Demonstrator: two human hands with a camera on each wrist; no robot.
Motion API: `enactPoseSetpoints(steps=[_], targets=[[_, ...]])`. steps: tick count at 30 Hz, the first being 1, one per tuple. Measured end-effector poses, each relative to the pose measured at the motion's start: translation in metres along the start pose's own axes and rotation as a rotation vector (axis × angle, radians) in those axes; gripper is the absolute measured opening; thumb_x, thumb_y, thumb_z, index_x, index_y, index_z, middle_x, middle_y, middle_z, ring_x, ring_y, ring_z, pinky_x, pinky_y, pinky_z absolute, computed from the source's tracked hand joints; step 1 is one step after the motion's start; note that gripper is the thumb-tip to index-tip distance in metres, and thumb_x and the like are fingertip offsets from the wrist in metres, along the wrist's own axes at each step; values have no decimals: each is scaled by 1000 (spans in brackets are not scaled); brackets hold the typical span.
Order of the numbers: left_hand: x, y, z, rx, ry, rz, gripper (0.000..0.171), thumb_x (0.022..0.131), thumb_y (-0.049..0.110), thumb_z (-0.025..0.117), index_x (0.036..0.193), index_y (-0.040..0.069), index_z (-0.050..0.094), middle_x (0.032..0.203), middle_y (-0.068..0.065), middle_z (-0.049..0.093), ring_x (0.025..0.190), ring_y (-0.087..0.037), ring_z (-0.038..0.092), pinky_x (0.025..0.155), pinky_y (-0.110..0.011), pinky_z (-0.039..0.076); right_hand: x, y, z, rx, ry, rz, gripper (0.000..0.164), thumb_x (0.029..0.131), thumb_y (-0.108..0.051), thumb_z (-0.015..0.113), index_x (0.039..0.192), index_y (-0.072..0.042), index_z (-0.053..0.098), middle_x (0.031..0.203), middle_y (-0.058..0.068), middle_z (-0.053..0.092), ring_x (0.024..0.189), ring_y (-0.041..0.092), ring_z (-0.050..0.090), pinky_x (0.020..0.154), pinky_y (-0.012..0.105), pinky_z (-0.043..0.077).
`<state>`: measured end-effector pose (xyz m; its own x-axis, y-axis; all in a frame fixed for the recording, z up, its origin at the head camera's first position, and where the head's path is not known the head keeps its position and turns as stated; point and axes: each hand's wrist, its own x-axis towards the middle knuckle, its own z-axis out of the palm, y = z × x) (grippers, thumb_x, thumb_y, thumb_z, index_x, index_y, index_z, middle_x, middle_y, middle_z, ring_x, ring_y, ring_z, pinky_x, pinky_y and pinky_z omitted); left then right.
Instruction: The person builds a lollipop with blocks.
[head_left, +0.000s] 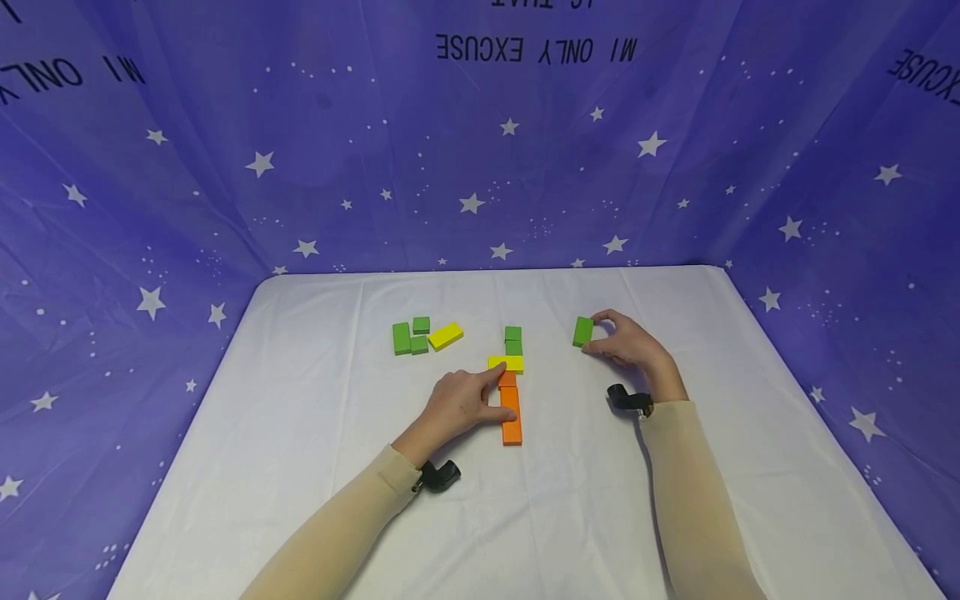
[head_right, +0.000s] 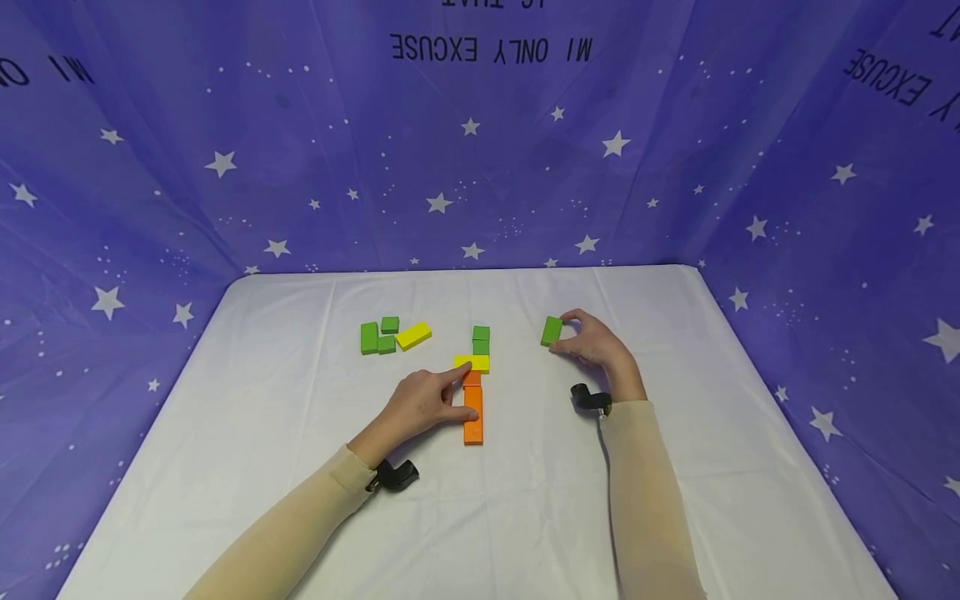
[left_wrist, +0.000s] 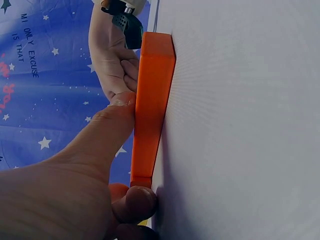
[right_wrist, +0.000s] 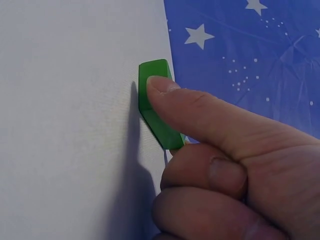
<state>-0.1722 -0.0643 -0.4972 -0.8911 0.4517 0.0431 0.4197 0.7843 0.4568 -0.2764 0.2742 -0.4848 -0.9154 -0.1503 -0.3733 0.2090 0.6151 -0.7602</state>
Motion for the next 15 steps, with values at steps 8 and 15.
enactPoseSetpoints(steps=[8,15], targets=[[1,0,1,2,-12,-12,92,70,72,73,145,24,52,57,8,43,49,-10,34,51,-28,25,1,-2,3,-17,27,-51,74,76,-28,85,138,-16,48,66,0,46,48,11,36,45,27,35],[0,0,0,-5,-11,-13,92,70,72,73,146,24,52,57,8,43,49,-11,34,51,-28,24,1,-13,12,-33,24,-108,73,75,-30,86,137,-20,50,58,-2,45,45,11,35,44,28,34]])
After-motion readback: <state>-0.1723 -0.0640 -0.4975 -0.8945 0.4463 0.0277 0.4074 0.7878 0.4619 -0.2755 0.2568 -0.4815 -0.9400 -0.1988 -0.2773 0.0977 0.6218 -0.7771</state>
